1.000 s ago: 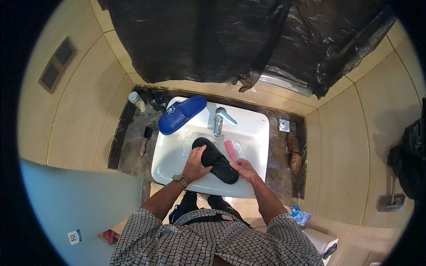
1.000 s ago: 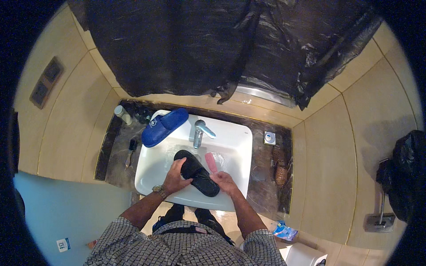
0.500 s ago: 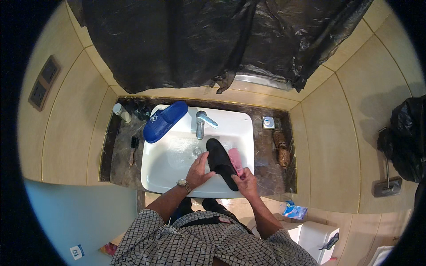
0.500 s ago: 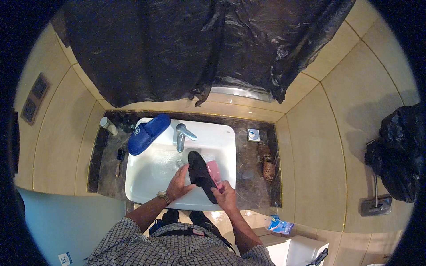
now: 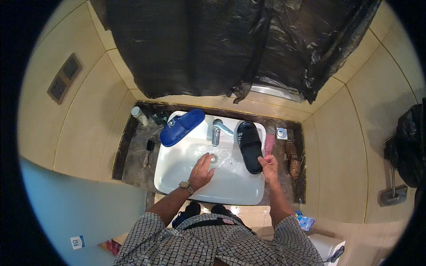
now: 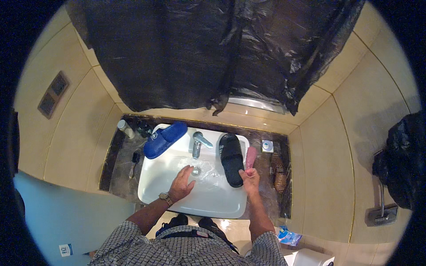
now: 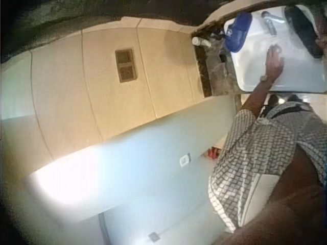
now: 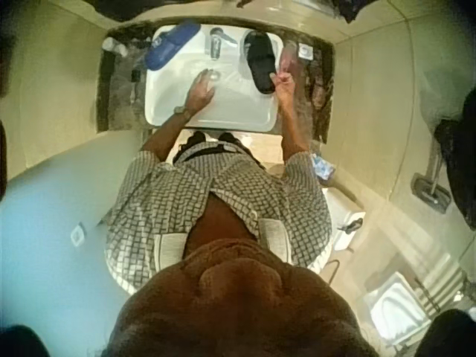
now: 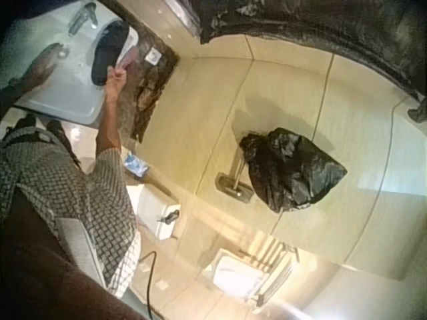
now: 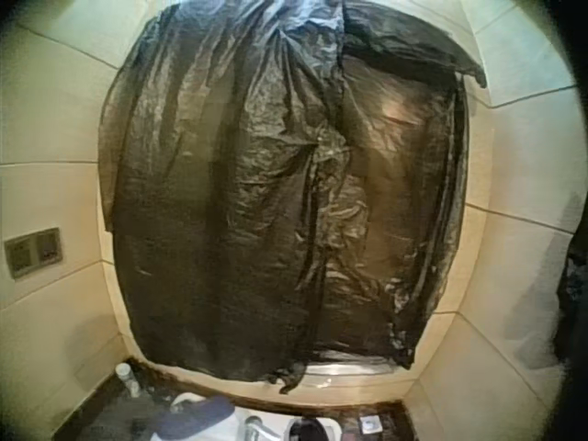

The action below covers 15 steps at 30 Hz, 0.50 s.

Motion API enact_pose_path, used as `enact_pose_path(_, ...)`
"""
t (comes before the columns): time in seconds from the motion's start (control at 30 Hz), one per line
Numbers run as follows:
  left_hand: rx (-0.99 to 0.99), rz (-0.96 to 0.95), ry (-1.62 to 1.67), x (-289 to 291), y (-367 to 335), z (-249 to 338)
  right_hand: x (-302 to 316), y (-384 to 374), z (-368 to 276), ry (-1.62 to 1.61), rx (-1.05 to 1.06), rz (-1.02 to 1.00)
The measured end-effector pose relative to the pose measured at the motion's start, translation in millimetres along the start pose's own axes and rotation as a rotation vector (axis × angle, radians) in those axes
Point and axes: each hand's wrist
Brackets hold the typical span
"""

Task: The person scrubs a blue slipper with a pink brush under running water in a bathroom sink, rinses it, and places it on a mat. Then the person picks up a black slipper, scrubs it with the same brush, and rinses it in the sink.

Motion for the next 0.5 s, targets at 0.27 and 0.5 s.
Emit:
enact_pose_path(0.27,-0.075,0.363,-0.177,88,-26,-19,-33,-45,-15,0.680,0.137,0.245)
enact_pose_path(0.5,-0.104,0.233,-0.459,157,-60,-52,-42,-7,-35,0.575,0.266,0.400)
Point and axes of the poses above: each hand's wrist, its own y-axis away from the middle knuckle, its own x-axis out of the back of the hand, z = x × y, and after that the axes turned 10 degrees about y, right-handed
